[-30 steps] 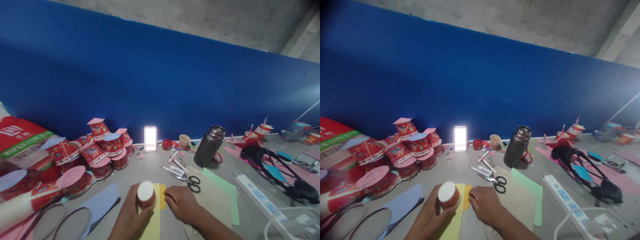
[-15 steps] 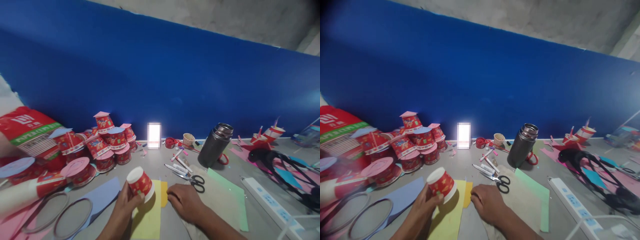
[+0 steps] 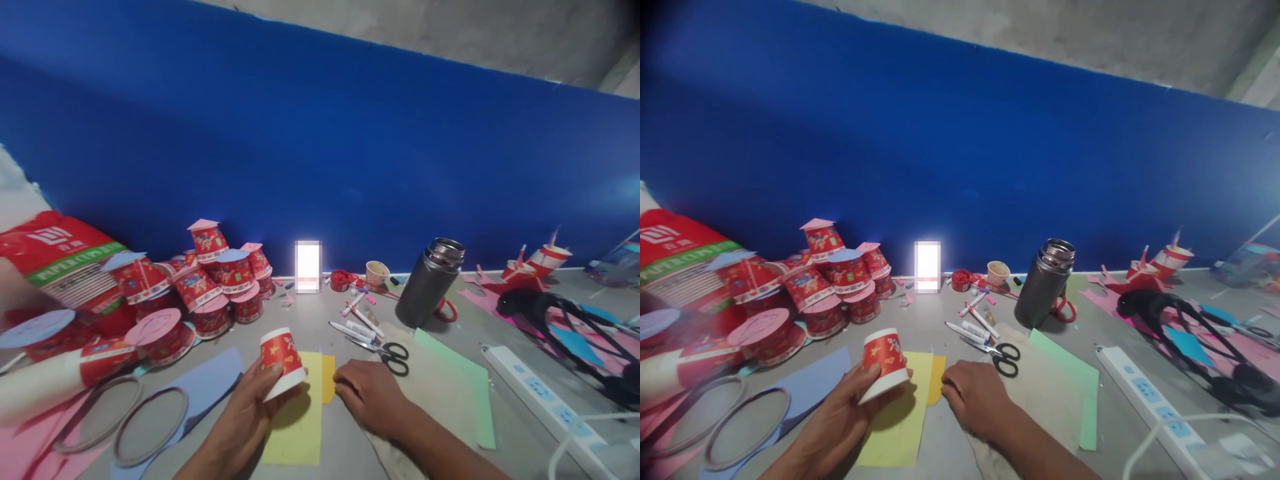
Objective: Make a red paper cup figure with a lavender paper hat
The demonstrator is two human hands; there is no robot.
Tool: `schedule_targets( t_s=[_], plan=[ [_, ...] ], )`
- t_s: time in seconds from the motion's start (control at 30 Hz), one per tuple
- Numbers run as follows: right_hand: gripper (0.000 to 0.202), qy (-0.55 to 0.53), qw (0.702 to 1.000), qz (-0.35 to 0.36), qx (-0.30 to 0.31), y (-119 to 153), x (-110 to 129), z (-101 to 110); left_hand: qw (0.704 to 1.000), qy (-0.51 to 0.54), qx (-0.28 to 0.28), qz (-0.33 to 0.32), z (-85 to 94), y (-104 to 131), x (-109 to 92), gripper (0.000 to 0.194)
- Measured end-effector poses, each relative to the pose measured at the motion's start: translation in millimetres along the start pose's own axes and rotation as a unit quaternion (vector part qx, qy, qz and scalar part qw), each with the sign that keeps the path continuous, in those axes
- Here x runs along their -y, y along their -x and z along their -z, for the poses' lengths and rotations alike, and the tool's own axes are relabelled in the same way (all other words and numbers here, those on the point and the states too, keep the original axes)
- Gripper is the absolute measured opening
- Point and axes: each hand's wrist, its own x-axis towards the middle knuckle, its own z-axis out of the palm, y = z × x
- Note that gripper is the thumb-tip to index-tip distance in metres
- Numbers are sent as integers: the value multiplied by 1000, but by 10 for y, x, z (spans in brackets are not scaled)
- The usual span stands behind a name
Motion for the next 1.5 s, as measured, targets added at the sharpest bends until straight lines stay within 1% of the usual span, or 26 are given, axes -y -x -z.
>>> schedule_targets(
  t_s=[0.1, 0.2, 0.27, 0.3, 0.4, 0.47, 0.5, 0.57, 0.67, 0.73, 0.8, 0.9, 0.97, 1.1, 1.27, 1.33, 1.5],
  plan=[
    [22, -13, 1000, -7, 3, -7, 16, 10, 1000, -9, 8, 12, -46, 36, -49, 35],
    [20, -12, 1000, -26, 13, -8, 52, 51, 999, -15, 42, 11, -75, 35, -126, 38],
    [16, 9, 999, -38, 34, -9, 97, 126, 998, -14, 66, 4, -77, -12, -153, 37],
    [14, 25, 998, -39, 49, -12, 127, 180, 998, -14, 69, -1, -75, -49, -151, 34],
    [13, 66, 994, -20, 87, -49, 235, 368, 998, -8, 54, -16, -65, -174, -91, 30],
    [15, 65, 996, -11, 65, -109, 303, 451, 998, -6, 65, -19, -52, -231, -42, 35],
    [17, 53, 997, -8, 48, -147, 331, 459, 997, -6, 77, -15, -41, -246, -26, 39],
    [19, 6, 1000, -5, 8, -219, 362, 396, 995, -5, 96, -7, -7, -261, -19, 48],
    [27, -36, 998, 2, -48, -270, 336, 169, 995, 18, 96, 0, 57, -274, -43, 55],
    [29, -40, 997, 16, -62, -259, 277, 25, 994, 32, 102, 12, 86, -288, -46, 53],
    [29, -46, 997, 39, -57, -230, 205, -57, 993, 36, 111, 19, 94, -301, -24, 46],
    [31, -73, 994, 58, -51, -191, 128, -78, 992, 12, 123, 19, 79, -306, 32, 34],
    [31, -74, 994, 68, -49, -179, 113, -70, 990, 3, 137, 28, 70, -305, 59, 34],
    [29, -80, 992, 91, -35, -173, 123, -90, 987, 45, 141, 53, 89, -314, 43, 33],
    [30, -103, 992, 49, -53, -185, 96, -114, 983, 88, 151, 55, 139, -341, -24, 38],
    [30, -107, 992, 38, -56, -193, 85, -108, 984, 92, 146, 53, 152, -354, -28, 37],
    [27, -113, 992, 43, -34, -200, 85, -91, 983, 88, 139, 76, 163, -379, -8, 33]
  ],
)
